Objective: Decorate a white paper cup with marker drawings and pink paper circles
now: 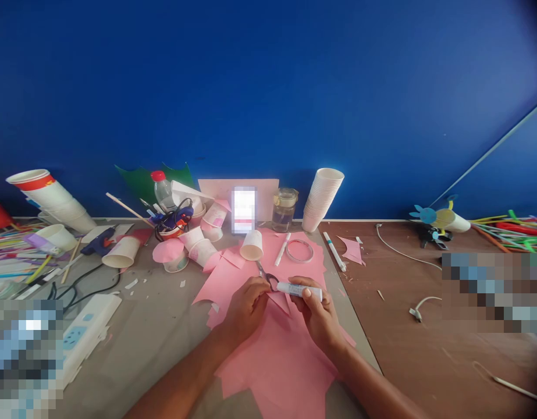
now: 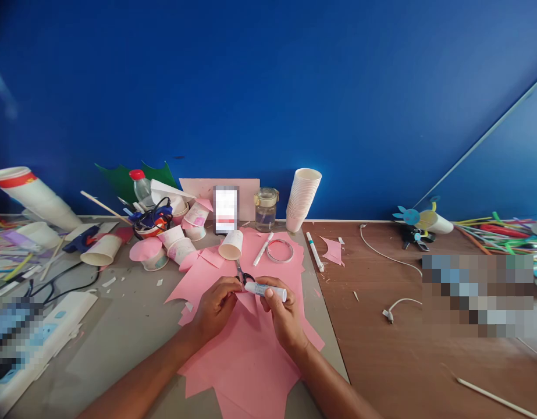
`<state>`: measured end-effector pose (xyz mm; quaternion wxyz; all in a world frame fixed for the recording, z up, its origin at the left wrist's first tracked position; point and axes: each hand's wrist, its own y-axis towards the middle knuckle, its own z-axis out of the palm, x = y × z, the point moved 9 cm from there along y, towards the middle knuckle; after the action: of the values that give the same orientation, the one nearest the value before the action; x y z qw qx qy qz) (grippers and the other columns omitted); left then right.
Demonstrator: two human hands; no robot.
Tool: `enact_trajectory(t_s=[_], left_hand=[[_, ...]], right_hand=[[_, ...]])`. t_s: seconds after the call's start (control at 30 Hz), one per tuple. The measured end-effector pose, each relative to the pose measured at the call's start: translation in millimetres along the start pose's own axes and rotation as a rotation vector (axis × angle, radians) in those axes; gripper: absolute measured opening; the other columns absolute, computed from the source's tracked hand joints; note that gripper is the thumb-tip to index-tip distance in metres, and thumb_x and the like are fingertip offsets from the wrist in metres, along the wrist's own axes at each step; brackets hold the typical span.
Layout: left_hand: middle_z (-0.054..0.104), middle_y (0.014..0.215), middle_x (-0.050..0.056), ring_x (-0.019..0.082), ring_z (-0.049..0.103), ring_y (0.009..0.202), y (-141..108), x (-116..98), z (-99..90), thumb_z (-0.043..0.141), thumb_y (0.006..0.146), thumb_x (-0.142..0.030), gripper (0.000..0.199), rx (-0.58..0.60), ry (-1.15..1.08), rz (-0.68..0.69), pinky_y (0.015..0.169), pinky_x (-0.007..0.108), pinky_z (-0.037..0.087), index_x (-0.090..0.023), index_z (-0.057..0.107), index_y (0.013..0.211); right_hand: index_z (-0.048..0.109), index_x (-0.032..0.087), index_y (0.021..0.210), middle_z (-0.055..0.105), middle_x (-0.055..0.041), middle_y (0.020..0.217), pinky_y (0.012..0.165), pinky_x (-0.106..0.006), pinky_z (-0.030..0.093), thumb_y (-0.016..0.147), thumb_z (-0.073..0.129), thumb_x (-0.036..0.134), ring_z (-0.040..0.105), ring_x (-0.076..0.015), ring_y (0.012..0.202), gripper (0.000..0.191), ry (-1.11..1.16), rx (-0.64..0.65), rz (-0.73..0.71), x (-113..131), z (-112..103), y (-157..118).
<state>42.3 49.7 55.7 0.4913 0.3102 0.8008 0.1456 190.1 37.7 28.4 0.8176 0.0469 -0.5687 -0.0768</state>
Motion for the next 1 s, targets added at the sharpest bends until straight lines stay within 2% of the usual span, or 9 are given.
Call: enact_trajectory(t_s=[0.17, 0.3, 0.4, 0.5, 0.57, 0.73, 0.87, 1.0], left_hand=[[0.062, 0.088, 0.004, 0.015, 0.059, 0.08, -2, 0, 3.1, 0.042, 0.082, -0.005, 0.024, 0.038, 0.026, -0.014, 0.07, 0.027, 0.049, -0.021, 0.056, 0.093], [0.062, 0.085, 0.004, 0.015, 0.059, 0.078, -1, -1, 3.6, 0.041, 0.084, -0.009, 0.02, 0.058, 0.036, -0.033, 0.069, 0.028, 0.048, -0.021, 0.056, 0.089], [0.063, 0.084, 0.004, 0.016, 0.06, 0.077, 0, -2, 3.0, 0.041, 0.085, -0.01, 0.019, 0.056, 0.033, -0.027, 0.068, 0.028, 0.048, -0.021, 0.056, 0.089], [0.063, 0.084, 0.005, 0.016, 0.06, 0.078, 0, -2, 2.6, 0.041, 0.085, -0.01, 0.019, 0.049, 0.038, -0.011, 0.068, 0.028, 0.048, -0.02, 0.057, 0.088], [0.063, 0.084, 0.005, 0.016, 0.06, 0.078, 0, -2, 2.6, 0.041, 0.085, -0.01, 0.019, 0.046, 0.043, -0.005, 0.068, 0.027, 0.048, -0.02, 0.057, 0.089], [0.063, 0.083, 0.004, 0.015, 0.06, 0.075, 0, -3, 2.8, 0.041, 0.085, -0.01, 0.02, 0.038, 0.054, 0.01, 0.066, 0.026, 0.048, -0.021, 0.057, 0.09], [0.063, 0.079, 0.004, 0.015, 0.059, 0.072, -2, 0, 4.6, 0.042, 0.085, -0.012, 0.018, 0.053, 0.076, -0.008, 0.065, 0.026, 0.048, -0.02, 0.057, 0.09], [0.063, 0.078, 0.004, 0.016, 0.059, 0.071, -2, 2, 5.9, 0.042, 0.086, -0.014, 0.016, 0.07, 0.092, -0.032, 0.065, 0.027, 0.048, -0.02, 0.057, 0.088]], right_hand=[[0.067, 0.018, 0.095, 0.045, 0.0026, 0.058, 0.05, -0.024, 0.03, 0.084, 0.057, 0.042, 0.037, -0.0108, 0.052, 0.028, -0.115, 0.029, -0.023, 0, 1, -2], [0.066, 0.018, 0.093, 0.052, 0.001, 0.061, 0.049, -0.024, 0.034, 0.084, 0.055, 0.042, 0.04, -0.0109, 0.051, 0.028, -0.24, 0.059, -0.071, 11, 8, -3], [0.066, 0.018, 0.092, 0.058, -0.0011, 0.067, 0.049, -0.025, 0.038, 0.085, 0.053, 0.038, 0.046, -0.012, 0.052, 0.024, -0.37, 0.097, -0.127, 21, 15, -5], [0.063, 0.019, 0.095, 0.065, -0.0043, 0.08, 0.056, -0.027, 0.045, 0.086, 0.052, 0.033, 0.055, -0.0153, 0.062, 0.02, -0.462, 0.122, -0.205, 29, 19, -7], [0.061, 0.02, 0.098, 0.065, -0.0047, 0.084, 0.059, -0.027, 0.047, 0.085, 0.052, 0.03, 0.058, -0.0166, 0.067, 0.018, -0.501, 0.121, -0.243, 32, 19, -7], [0.059, 0.02, 0.095, 0.063, -0.0044, 0.082, 0.06, -0.028, 0.047, 0.085, 0.049, 0.025, 0.057, -0.017, 0.066, 0.015, -0.578, 0.13, -0.259, 32, 17, -6], [0.059, 0.02, 0.095, 0.062, -0.0059, 0.085, 0.067, -0.033, 0.047, 0.083, 0.05, 0.021, 0.058, -0.0206, 0.077, 0.016, -0.641, 0.161, -0.336, 38, 22, -8], [0.058, 0.021, 0.098, 0.062, -0.0056, 0.081, 0.068, -0.036, 0.045, 0.082, 0.05, 0.019, 0.056, -0.0209, 0.074, 0.018, -0.69, 0.204, -0.423, 46, 30, -11]])
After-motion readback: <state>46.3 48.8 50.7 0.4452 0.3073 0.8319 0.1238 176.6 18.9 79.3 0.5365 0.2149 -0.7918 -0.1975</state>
